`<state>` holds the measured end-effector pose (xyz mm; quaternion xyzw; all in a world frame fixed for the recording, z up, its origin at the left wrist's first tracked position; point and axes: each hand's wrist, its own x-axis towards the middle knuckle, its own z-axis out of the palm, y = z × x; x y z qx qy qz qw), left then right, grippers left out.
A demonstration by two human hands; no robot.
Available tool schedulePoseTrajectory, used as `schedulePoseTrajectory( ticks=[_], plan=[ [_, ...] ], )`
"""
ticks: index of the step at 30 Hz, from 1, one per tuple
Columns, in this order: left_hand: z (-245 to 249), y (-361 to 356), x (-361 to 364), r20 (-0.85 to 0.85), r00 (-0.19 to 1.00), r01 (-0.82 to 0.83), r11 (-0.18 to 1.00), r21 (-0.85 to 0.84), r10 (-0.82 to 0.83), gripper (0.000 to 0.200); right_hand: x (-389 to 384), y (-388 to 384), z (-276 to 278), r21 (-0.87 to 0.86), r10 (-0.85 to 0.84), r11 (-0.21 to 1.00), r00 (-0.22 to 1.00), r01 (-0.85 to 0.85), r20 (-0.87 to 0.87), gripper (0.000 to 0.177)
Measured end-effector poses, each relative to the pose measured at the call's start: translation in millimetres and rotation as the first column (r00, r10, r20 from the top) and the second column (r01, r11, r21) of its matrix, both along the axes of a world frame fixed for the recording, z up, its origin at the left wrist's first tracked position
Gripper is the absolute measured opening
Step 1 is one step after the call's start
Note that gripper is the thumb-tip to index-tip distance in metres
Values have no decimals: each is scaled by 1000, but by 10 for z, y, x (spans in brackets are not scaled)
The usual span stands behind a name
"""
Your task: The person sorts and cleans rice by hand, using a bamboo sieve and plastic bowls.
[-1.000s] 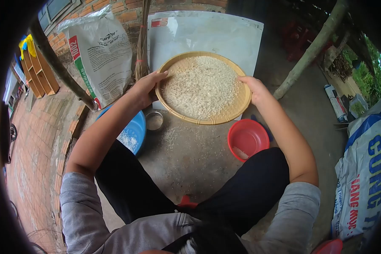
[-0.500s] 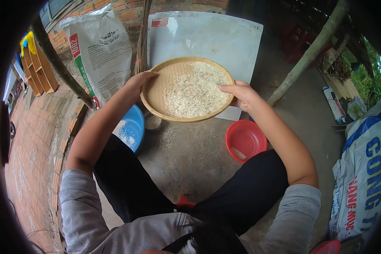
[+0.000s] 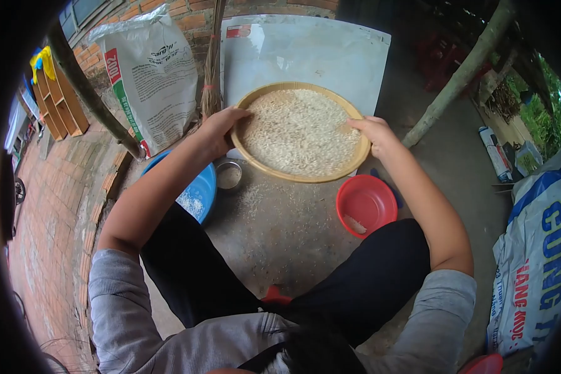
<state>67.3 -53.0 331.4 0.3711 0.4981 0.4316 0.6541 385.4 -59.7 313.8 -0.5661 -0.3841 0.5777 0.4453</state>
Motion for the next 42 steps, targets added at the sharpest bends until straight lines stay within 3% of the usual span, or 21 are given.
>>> schedulePoseTrajectory(
  ticks=[3,5,7,9,11,13,17,20,22,23,24,25,27,29,31,33,35,36,39,40,42],
  plan=[
    [-72,77,-58,-18,999,35,999,1,-35,27,-126,-135,113,-8,-28,1000,1000,28,9,29],
    [-125,256,-248,107,994,30,988,-150,-14,28,-356,-286,186,100,42,993,972,-67,229,28],
    [-80,220,-270,88,996,21,989,-146,-8,26,-353,-264,165,84,72,992,978,-90,194,30],
    [-207,186,-121,29,995,-92,995,-31,92,25,-103,-78,-12,76,32,996,988,-44,149,33],
    [-106,-6,20,-31,1000,-2,1000,16,2,26,-1,-37,-54,78,28,996,992,-38,126,35],
    [-85,44,-48,3,1000,-17,999,31,17,28,-98,-115,32,157,-34,987,950,-16,310,36],
    [-57,218,-286,98,995,13,992,-126,-1,29,-388,-354,252,143,52,985,962,-92,266,38],
    [-161,45,-12,3,999,-52,998,17,52,29,-49,-94,88,127,-6,992,986,-16,168,38],
    [-121,-25,40,-16,1000,-15,1000,-14,15,29,-72,-146,128,101,-58,994,989,44,134,39],
    [-160,50,-10,-31,999,-31,999,-28,30,29,-126,-174,126,163,-22,986,960,-24,279,39],
    [-313,254,-155,85,996,29,1000,3,-30,29,-180,-209,135,211,6,972,906,-105,423,39],
    [-218,284,-272,51,998,28,995,-98,-23,28,-244,-267,174,209,8,972,902,-109,432,39],
    [-129,288,-324,84,996,34,986,-161,-20,25,-353,-360,280,102,96,986,955,-129,280,39],
    [-309,301,-188,75,996,-50,998,42,47,25,-159,-176,157,100,59,991,953,-93,298,39],
    [-58,-113,50,-18,1000,-17,998,60,18,27,24,-65,38,126,20,991,969,-52,245,41],
    [-69,-69,43,-87,995,-49,999,-10,48,29,-131,-178,154,140,-14,990,965,-24,263,41],
    [-282,282,-214,20,999,28,999,-26,-28,30,-288,-308,276,117,81,983,912,-139,402,40],
    [-121,235,-267,87,996,14,989,-148,-1,29,-351,-371,353,77,135,982,929,-171,344,38],
    [-260,256,-189,90,994,-54,998,-12,54,26,-216,-232,204,73,89,990,926,-124,366,36],
    [-243,152,-85,1,996,-88,995,40,88,25,-112,-156,138,57,69,993,917,-99,392,31],
    [-121,-19,14,-32,998,-62,998,-16,62,25,-115,-85,36,91,16,995,939,-50,344,30]
  ],
)
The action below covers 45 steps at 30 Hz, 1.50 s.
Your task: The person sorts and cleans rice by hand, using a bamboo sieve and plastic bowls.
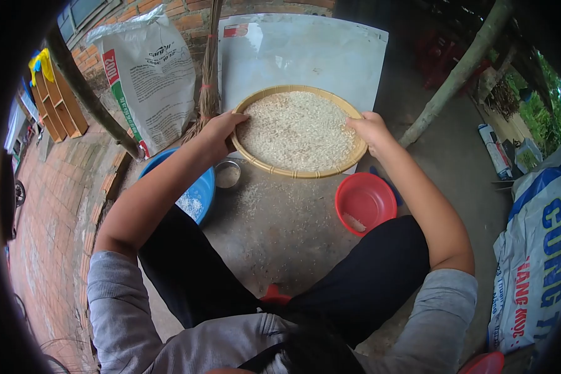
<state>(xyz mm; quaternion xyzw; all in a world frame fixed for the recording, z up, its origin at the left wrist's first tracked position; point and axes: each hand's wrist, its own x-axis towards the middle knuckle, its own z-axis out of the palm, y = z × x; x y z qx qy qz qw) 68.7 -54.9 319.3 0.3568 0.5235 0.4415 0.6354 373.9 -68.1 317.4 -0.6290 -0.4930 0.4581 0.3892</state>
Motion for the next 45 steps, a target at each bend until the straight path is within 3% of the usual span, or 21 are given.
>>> schedulePoseTrajectory(
  ticks=[3,4,5,8,9,11,13,14,17,18,21,23,25,28,31,34,37,40,41,43,45],
  plan=[
    [-164,296,-228,58,995,85,996,12,-86,29,-141,-104,96,59,-70,996,997,68,30,26],
    [-63,332,-291,18,998,69,991,-116,-67,31,-230,-175,183,-4,4,1000,1000,-4,-31,25],
    [-43,332,-339,59,993,103,990,-96,-98,32,-265,-198,228,-60,74,995,992,-80,-98,24],
    [-233,350,-204,38,998,45,994,99,-49,29,16,43,40,-53,32,998,995,-37,-96,24],
    [-2,72,-48,-63,997,41,995,85,-36,29,112,139,-75,-75,-11,997,996,5,-89,24],
    [-9,76,-4,13,999,36,999,21,-37,27,93,182,-162,-102,-77,993,981,59,-180,25],
    [-170,358,-228,74,995,62,998,28,-64,27,-120,31,-39,-66,-60,996,998,58,-28,26],
    [-70,382,-302,45,999,31,995,-90,-28,27,-255,-104,122,-94,25,995,999,-30,-46,24],
    [-49,347,-276,97,995,-16,998,-53,21,27,-196,-33,72,-97,86,991,992,-95,-89,27],
    [-214,391,-227,79,997,-30,997,73,24,25,-90,70,-33,-89,30,995,997,-37,-71,26],
    [11,83,-50,-13,1000,22,996,91,-20,25,21,229,-225,-94,-108,991,984,95,-140,26],
    [-177,424,-284,113,992,48,997,57,-55,27,-281,-6,45,-95,-49,995,993,39,-104,25],
    [16,423,-460,101,991,97,989,-108,-86,25,-379,-104,137,-95,16,995,998,-22,-66,24],
    [-79,376,-284,87,995,-57,998,-2,57,25,-261,42,57,-71,20,997,991,-30,-129,25],
    [18,100,-55,-42,999,34,999,29,-33,28,28,283,-174,-155,-90,987,960,49,-266,25],
    [-53,370,-302,43,999,34,998,-57,-31,24,-276,42,-9,-66,-69,996,995,65,-66,25],
    [-5,392,-430,111,993,65,989,-130,-51,23,-382,-55,89,-98,95,988,975,-117,-203,25],
    [-110,262,-175,-7,1000,6,997,77,-6,26,0,207,-92,-153,-29,988,981,-1,-194,24],
    [-57,171,-137,-18,994,104,993,61,-103,25,72,248,-139,-168,-74,985,975,39,-208,24],
    [20,133,-103,-100,991,97,995,32,-94,26,-41,168,-95,-183,-130,979,964,88,-232,24],
    [-130,439,-337,39,996,77,996,-44,-76,29,-270,-1,24,-106,-83,992,994,75,-76,24]
  ],
)
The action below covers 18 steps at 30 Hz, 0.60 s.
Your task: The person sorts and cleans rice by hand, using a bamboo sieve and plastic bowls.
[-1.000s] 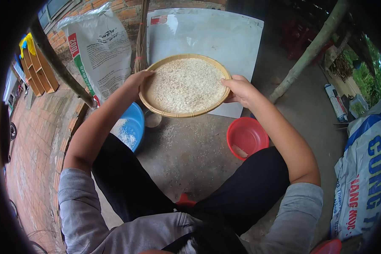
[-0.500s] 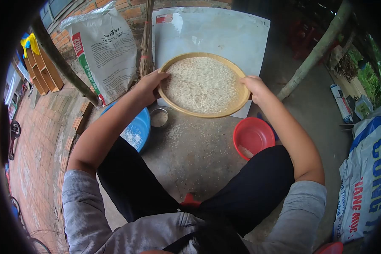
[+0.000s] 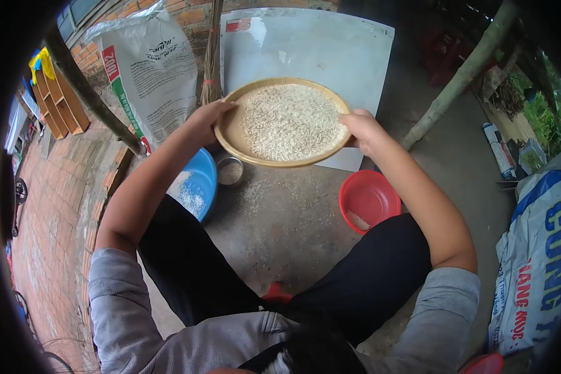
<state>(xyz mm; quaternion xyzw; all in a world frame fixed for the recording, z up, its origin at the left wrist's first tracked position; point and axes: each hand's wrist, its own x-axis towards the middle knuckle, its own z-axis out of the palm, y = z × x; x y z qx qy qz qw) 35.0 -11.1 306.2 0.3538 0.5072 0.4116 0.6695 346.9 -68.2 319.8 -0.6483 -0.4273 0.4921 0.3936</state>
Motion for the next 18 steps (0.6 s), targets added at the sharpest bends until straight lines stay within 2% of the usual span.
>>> schedulePoseTrajectory(
  ticks=[1,2,4,5,6,8,9,11,12,14,16,17,18],
  plan=[
    [240,-179,-22,20,1000,11,999,-52,-10,31,-62,-80,79,-16,132,991,986,-134,-101,24],
    [221,-158,-82,36,998,61,997,-42,-60,33,-43,-69,93,-13,139,990,986,-141,-92,24],
    [16,-48,20,41,998,-52,998,19,51,32,27,-22,63,8,96,995,991,-96,-97,23],
    [-124,-27,83,25,999,-39,990,134,36,31,174,81,-19,23,63,998,991,-60,-119,22],
    [108,-300,225,-121,992,-4,993,118,18,33,369,246,-146,-16,36,999,992,-38,-118,21],
    [208,-393,290,-130,990,69,995,69,-60,32,282,156,-56,-39,-75,997,980,69,-183,21],
    [120,-268,231,-66,998,27,997,71,-22,30,199,92,7,-38,-76,997,982,71,-175,21],
    [71,-59,-9,33,999,-5,1000,14,5,27,-22,-73,115,6,63,998,998,-63,-20,22],
    [134,-75,-131,136,985,100,995,23,-102,27,-88,-143,188,-30,173,984,979,-177,-104,23],
    [27,41,-92,50,996,-69,996,-60,72,26,-66,-110,163,-6,149,989,984,-151,-94,23],
    [18,-169,130,40,990,-142,983,119,138,27,229,136,-41,28,105,994,984,-102,-142,28],
    [169,-401,248,-52,996,-60,993,100,66,29,317,169,-24,-50,68,995,972,-81,-224,33],
    [162,-411,234,-56,996,-60,994,97,65,29,332,173,-28,-91,43,993,940,-79,-338,39]
  ],
)
